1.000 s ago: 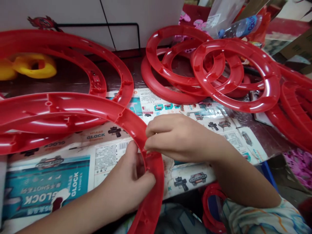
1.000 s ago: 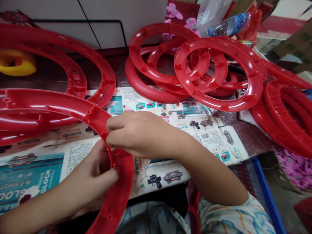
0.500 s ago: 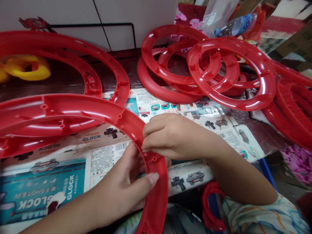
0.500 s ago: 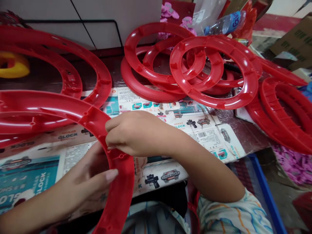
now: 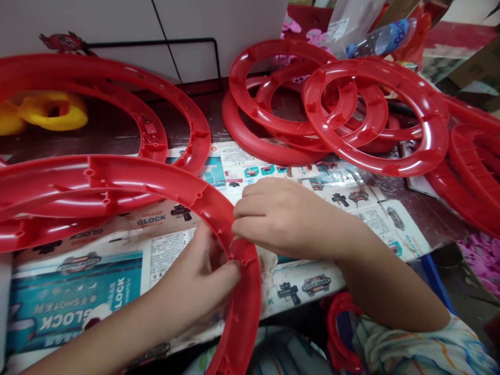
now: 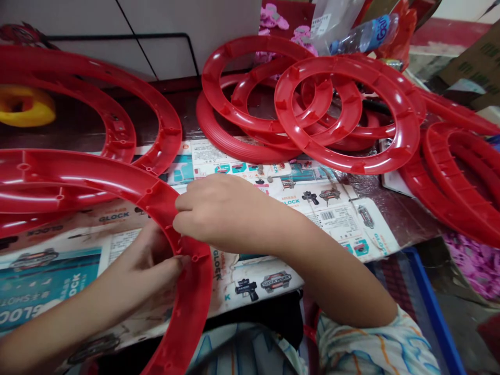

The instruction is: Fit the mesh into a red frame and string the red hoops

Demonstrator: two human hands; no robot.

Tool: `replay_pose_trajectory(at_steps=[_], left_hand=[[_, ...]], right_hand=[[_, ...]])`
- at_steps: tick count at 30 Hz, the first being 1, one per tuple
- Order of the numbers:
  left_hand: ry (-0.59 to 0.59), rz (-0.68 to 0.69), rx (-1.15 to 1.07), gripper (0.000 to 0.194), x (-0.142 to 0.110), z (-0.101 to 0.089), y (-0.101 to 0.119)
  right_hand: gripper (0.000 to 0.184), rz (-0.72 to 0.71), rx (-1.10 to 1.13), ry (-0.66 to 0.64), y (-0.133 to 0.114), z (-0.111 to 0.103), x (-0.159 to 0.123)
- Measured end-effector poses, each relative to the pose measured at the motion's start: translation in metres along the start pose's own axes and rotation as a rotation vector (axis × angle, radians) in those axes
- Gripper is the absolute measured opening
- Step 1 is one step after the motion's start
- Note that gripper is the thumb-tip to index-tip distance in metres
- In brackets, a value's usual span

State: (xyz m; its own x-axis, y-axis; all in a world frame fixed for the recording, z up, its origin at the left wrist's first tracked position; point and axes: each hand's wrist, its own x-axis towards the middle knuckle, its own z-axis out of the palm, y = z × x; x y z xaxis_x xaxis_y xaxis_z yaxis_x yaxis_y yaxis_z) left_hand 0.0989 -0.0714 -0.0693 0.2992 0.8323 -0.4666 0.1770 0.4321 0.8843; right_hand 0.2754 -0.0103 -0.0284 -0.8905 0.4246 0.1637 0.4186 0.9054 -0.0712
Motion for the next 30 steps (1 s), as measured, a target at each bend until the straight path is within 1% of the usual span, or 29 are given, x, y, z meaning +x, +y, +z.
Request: replay_pose_trajectory(at_steps=[4,6,9,11,13,15,17,19,23,25,27,30], left_hand=[[-0.064,0.044,0.038,0.025,0.0,-0.001,0.0],[-0.083,0.064,0.088,0.02,0.0,-0.001,-0.001],[-0.14,0.043,0.103,0.018,-0.003,0.001,-0.002],[-0.167,0.061,0.095,0.022,-0.005,0.002,-0.002],[-0.19,0.076,0.083,0.025,-0.007,0.004,0.0],[-0.202,0.05,0.026,0.028,-0.008,0.005,0.002],[-0.176,-0.001,-0.049,0.031,-0.007,0.005,0.004],[-0.107,-0.018,-0.091,0.032,-0.005,0.004,0.005],[0.036,0.06,-0.109,0.03,-0.002,0.005,0.004],[0.098,0.085,-0.075,0.029,-0.002,0.006,0.002],[0.126,0.092,-0.001,0.029,-0.002,0.005,0.001],[0.099,0.095,0.118,0.033,0.0,0.002,0.002]], right_hand=[[0.024,-0.038,-0.135,0.089,0.0,0.002,-0.001],[0.025,-0.042,-0.161,0.124,-0.001,0.003,0.0],[0.025,-0.05,-0.171,0.159,-0.004,0.005,0.003],[0.023,-0.06,-0.156,0.152,-0.005,0.008,0.005],[0.021,-0.062,-0.117,0.113,-0.005,0.01,0.005],[0.019,-0.053,-0.073,0.075,-0.003,0.011,0.005],[0.018,-0.047,-0.047,0.066,-0.002,0.011,0.004],[0.018,-0.057,-0.03,0.072,-0.002,0.012,0.004],[0.019,-0.077,-0.003,0.086,-0.004,0.013,0.005],[0.02,-0.078,-0.01,0.099,-0.006,0.013,0.006],[0.021,-0.072,-0.042,0.094,-0.006,0.012,0.006],[0.02,-0.08,-0.089,0.074,-0.006,0.011,0.005]])
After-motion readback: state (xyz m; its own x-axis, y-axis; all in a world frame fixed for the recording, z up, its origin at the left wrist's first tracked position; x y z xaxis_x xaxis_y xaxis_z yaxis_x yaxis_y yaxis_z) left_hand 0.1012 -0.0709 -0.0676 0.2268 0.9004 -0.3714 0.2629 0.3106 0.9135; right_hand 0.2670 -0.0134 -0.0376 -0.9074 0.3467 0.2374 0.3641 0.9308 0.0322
